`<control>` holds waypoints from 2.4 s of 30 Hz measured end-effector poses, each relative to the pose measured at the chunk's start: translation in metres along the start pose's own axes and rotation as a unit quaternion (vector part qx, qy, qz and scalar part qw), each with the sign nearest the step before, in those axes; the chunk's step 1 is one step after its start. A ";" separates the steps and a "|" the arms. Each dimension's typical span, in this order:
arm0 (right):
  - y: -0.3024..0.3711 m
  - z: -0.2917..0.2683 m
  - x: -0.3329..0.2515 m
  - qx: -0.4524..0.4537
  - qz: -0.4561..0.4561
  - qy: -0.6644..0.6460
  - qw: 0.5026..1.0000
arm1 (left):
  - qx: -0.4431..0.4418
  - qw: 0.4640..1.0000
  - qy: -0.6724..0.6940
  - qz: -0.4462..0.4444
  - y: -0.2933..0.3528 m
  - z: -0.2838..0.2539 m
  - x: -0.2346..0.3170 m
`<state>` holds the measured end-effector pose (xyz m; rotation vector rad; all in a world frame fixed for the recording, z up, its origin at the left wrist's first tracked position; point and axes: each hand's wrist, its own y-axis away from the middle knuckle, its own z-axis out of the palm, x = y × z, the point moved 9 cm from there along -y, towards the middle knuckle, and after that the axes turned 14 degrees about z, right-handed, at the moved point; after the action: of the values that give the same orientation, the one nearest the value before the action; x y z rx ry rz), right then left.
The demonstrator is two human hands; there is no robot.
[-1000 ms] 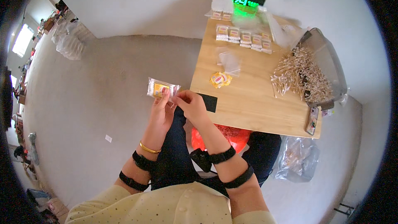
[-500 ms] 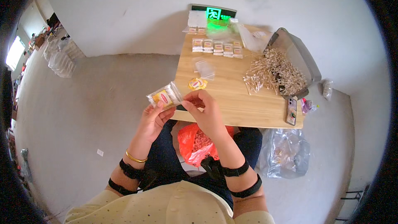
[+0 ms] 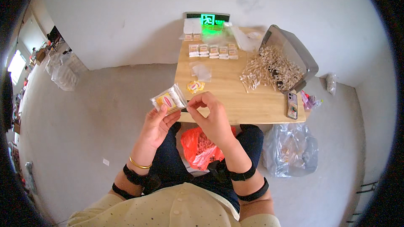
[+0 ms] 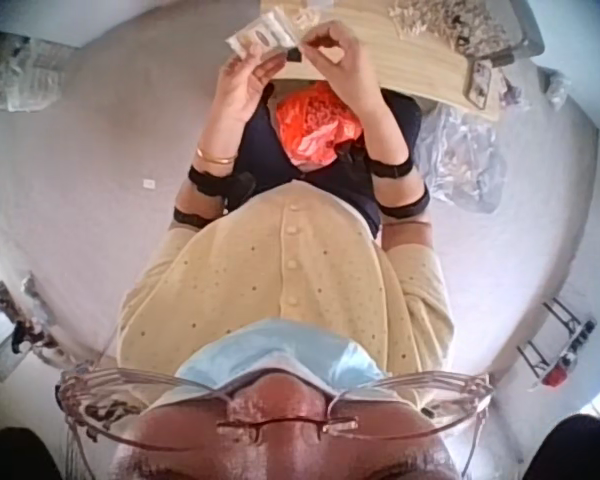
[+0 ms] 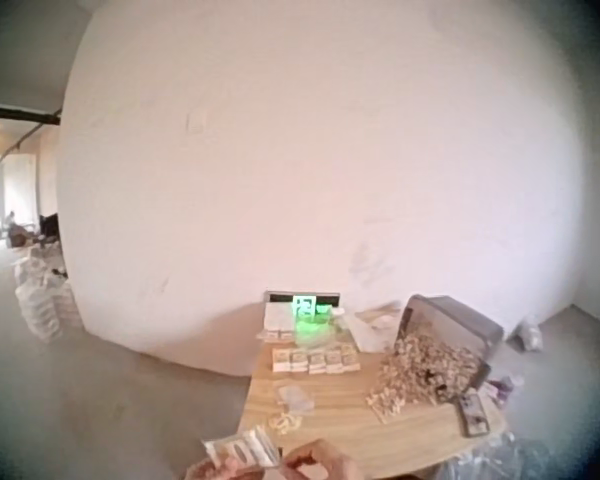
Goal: Manually counting and packaging cotton swabs into small plastic bags.
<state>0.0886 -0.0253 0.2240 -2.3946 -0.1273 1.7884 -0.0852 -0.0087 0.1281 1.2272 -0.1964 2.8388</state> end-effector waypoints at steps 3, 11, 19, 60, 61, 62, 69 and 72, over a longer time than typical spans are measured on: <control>0.003 -0.002 -0.004 -0.004 -0.006 0.021 1.000 | -0.011 1.000 -0.001 0.010 0.003 0.005 0.002; 0.011 -0.002 -0.002 -0.007 0.019 -0.008 1.000 | -0.020 0.999 -0.008 0.025 0.006 0.013 0.004; 0.005 -0.013 0.009 -0.021 0.043 -0.127 0.991 | -0.072 0.997 -0.015 -0.017 0.007 0.015 -0.003; 0.000 -0.048 0.103 0.017 0.155 -0.183 0.971 | -0.177 0.920 -0.335 0.103 -0.033 0.062 -0.027; -0.001 -0.051 0.104 0.027 0.148 -0.161 0.975 | -0.180 0.913 -0.350 0.106 -0.036 0.062 -0.030; -0.002 -0.054 0.105 0.037 0.140 -0.138 0.980 | -0.183 0.907 -0.364 0.109 -0.039 0.062 -0.032; -0.014 -0.062 0.132 0.058 0.162 -0.137 0.976 | -0.193 0.884 -0.405 0.130 -0.059 0.070 -0.053; -0.018 -0.063 0.136 0.054 0.131 -0.120 0.983 | -0.220 0.858 -0.440 0.147 -0.067 0.076 -0.062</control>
<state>0.1878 0.0100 0.1158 -2.1969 0.2661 2.1343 0.0182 0.0487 0.1418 2.3773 -1.0540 1.9582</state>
